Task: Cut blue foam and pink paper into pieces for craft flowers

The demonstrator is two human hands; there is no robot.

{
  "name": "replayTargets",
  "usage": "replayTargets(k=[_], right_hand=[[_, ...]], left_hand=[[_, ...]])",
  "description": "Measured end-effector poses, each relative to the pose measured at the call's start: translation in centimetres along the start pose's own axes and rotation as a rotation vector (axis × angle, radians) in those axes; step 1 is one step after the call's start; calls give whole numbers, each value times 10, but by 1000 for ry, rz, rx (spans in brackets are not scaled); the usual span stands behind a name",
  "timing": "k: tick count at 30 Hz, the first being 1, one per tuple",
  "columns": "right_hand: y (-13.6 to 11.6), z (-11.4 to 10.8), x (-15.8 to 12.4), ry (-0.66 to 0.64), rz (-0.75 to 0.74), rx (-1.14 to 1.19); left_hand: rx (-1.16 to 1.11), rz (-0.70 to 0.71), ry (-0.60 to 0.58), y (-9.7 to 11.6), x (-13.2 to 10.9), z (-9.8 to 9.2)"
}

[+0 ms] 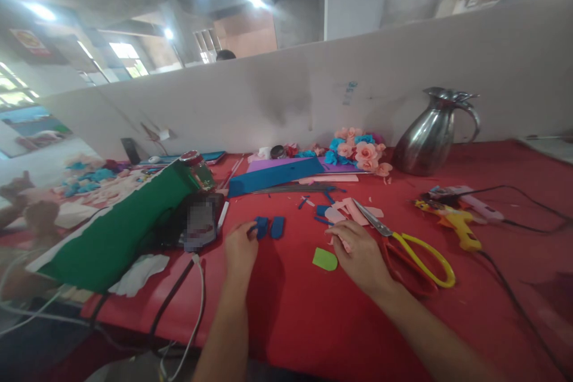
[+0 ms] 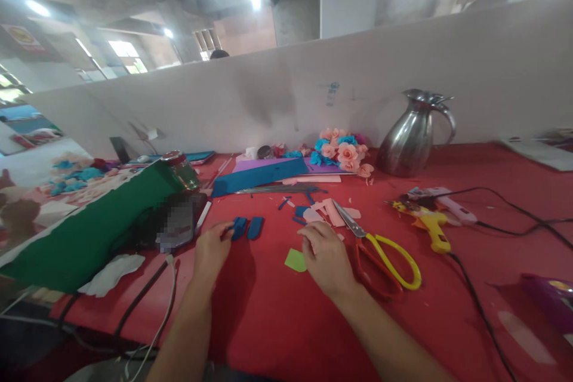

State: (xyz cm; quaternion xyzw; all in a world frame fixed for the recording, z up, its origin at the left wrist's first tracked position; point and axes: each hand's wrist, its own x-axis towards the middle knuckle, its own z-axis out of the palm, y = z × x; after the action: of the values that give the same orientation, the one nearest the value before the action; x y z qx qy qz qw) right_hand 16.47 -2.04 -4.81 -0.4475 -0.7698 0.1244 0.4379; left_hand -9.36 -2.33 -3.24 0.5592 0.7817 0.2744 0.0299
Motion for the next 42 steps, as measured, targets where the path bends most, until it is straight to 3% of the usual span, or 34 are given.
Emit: replayTargets(k=[4, 7, 10, 12, 16, 20, 25, 28, 31, 34, 37, 39, 42], right_hand=[[-9, -1, -1, -145, -94, -71], [-12, -2, -1, -257, -127, -176], [-5, -7, 4, -148, -2, -210], [3, -11, 9, -46, 104, -196], [8, -13, 13, -64, 171, -190], [2, -5, 8, -145, 147, -221], [0, -1, 5, -157, 155, -222], [6, -4, 9, -90, 217, -189], [14, -4, 14, 15, 293, 13], [19, -2, 20, 122, 479, 433], [17, -2, 24, 116, 623, 813], [15, -3, 24, 88, 626, 912], [14, -6, 24, 128, 616, 916]], left_hand=[[-27, 75, 69, 13, -1, -3], [-151, 161, 14, 31, 4, 4], [-258, 235, -169, 57, 15, 24], [-287, 204, -270, 76, 23, 44], [-306, 149, -250, 106, 35, 81], [-350, 83, -243, 115, 40, 96], [-496, -7, -176, 106, 43, 96], [-625, -43, -126, 103, 43, 91], [-776, -61, -145, 105, 35, 79], [-1111, -149, -330, 110, 20, 61], [-1245, -172, -547, 115, 2, 47], [-1272, -129, -653, 117, -8, 43], [-1272, -102, -680, 118, -18, 47]])
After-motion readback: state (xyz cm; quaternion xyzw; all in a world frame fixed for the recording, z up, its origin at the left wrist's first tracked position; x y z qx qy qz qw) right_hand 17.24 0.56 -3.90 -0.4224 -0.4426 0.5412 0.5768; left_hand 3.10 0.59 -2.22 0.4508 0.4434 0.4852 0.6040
